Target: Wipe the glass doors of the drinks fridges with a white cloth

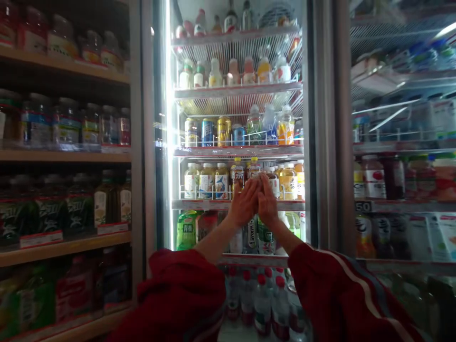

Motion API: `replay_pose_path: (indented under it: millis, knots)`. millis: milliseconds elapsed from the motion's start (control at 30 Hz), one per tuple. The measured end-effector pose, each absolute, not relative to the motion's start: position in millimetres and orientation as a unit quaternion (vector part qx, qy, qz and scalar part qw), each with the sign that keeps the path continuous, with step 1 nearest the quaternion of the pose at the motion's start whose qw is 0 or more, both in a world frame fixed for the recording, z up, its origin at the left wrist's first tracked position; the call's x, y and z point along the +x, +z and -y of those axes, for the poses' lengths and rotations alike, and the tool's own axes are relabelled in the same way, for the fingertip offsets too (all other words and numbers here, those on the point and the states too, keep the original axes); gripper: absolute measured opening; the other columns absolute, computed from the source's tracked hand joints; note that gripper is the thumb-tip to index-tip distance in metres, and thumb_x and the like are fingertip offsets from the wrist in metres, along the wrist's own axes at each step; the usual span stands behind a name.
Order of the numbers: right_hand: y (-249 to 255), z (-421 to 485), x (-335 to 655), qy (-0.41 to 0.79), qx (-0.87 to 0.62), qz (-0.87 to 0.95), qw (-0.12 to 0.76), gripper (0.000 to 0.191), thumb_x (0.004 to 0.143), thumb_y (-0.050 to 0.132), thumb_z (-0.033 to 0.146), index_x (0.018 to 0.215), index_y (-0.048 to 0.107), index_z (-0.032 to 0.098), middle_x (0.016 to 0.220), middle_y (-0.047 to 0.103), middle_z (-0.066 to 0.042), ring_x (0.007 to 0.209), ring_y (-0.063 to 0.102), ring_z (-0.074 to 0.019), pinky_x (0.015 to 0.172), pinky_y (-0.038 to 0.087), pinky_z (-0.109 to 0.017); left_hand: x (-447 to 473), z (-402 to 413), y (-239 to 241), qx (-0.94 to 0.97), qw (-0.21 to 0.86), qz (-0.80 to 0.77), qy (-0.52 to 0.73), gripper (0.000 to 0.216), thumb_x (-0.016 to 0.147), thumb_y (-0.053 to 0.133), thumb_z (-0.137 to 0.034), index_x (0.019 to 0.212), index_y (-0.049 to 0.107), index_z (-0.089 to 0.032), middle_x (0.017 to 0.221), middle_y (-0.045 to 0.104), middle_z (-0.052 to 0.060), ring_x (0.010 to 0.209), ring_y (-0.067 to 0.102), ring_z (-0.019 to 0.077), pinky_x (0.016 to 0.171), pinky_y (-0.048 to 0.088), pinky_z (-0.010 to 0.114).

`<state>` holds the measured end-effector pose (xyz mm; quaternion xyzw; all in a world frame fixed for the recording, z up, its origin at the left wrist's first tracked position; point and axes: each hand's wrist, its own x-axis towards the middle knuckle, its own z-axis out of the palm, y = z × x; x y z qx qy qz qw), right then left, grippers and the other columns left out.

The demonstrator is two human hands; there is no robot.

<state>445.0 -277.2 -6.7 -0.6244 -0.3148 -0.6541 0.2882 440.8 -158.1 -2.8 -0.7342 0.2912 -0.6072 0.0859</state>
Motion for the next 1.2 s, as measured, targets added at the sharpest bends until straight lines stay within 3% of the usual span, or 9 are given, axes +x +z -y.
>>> replay_pose_path:
  millis: [167, 367, 467, 633, 867, 1100, 1200]
  knots:
    - [-2, 281, 441, -0.679, -0.610, 0.311, 0.264, 0.057, 0.093, 0.021, 0.026, 0.148, 0.009, 0.023, 0.152, 0.025, -0.008, 0.139, 0.025, -0.0226, 0.108, 0.035, -0.048, 451, 167, 8, -0.722, 0.082, -0.297, -0.620, 0.050, 0.092, 0.037, -0.032, 0.139, 0.035, -0.018, 0.148, 0.035, 0.010, 0.140, 0.020, 0.0235, 0.115, 0.008, 0.053]
    - [3, 290, 462, -0.745, -0.613, 0.183, 0.186, 0.057, 0.094, 0.026, 0.029, 0.148, 0.010, 0.028, 0.152, 0.022, -0.008, 0.136, 0.030, -0.0278, 0.108, 0.024, -0.056, 450, 144, 24, -0.728, 0.077, -0.308, -0.608, 0.040, 0.092, 0.037, -0.033, 0.130, 0.045, -0.023, 0.141, 0.045, 0.007, 0.136, 0.031, 0.0220, 0.115, 0.003, 0.052]
    - [-3, 288, 468, -0.735, -0.639, 0.196, 0.116, 0.058, 0.093, 0.032, 0.030, 0.148, 0.012, 0.030, 0.151, 0.027, -0.008, 0.136, 0.030, -0.0278, 0.109, 0.021, -0.056, 447, 111, 31, -0.738, 0.050, -0.257, -0.622, 0.042, 0.089, 0.044, -0.035, 0.129, 0.046, -0.022, 0.142, 0.044, 0.009, 0.138, 0.029, 0.0237, 0.114, 0.001, 0.055]
    - [-11, 283, 465, -0.720, -0.653, 0.222, 0.077, 0.059, 0.092, 0.037, 0.033, 0.147, 0.016, 0.029, 0.151, 0.027, -0.007, 0.139, 0.024, -0.0276, 0.110, 0.016, -0.056, 444, 96, 22, -0.739, 0.019, -0.209, -0.640, 0.038, 0.085, 0.047, -0.032, 0.119, 0.051, -0.015, 0.146, 0.037, 0.013, 0.140, 0.023, 0.0238, 0.115, 0.006, 0.051]
    - [-18, 279, 466, -0.695, -0.670, 0.263, 0.006, 0.057, 0.092, 0.036, 0.034, 0.146, 0.021, 0.022, 0.146, 0.038, -0.011, 0.138, 0.028, -0.0243, 0.113, 0.012, -0.052, 450, 113, -2, -0.732, 0.070, -0.263, -0.625, 0.046, 0.092, 0.037, -0.035, 0.135, 0.039, -0.017, 0.143, 0.042, 0.010, 0.140, 0.023, 0.0194, 0.116, 0.003, 0.050]
    - [-18, 276, 461, -0.685, -0.688, 0.238, 0.004, 0.055, 0.092, 0.036, 0.034, 0.144, 0.026, 0.021, 0.144, 0.040, -0.011, 0.137, 0.030, -0.0240, 0.114, 0.009, -0.052, 447, 48, 6, -0.727, -0.028, -0.116, -0.676, 0.056, 0.088, 0.042, -0.032, 0.142, 0.031, -0.018, 0.147, 0.034, 0.013, 0.139, 0.026, 0.0255, 0.115, 0.002, 0.051]
    - [-18, 276, 461, -0.688, -0.687, 0.234, 0.002, 0.055, 0.091, 0.037, 0.033, 0.144, 0.026, 0.020, 0.144, 0.041, -0.011, 0.137, 0.031, -0.0240, 0.113, 0.008, -0.052, 446, 53, 0, -0.728, -0.005, -0.133, -0.672, 0.056, 0.088, 0.044, -0.033, 0.141, 0.033, -0.018, 0.147, 0.035, 0.013, 0.139, 0.026, 0.0245, 0.115, 0.004, 0.051]
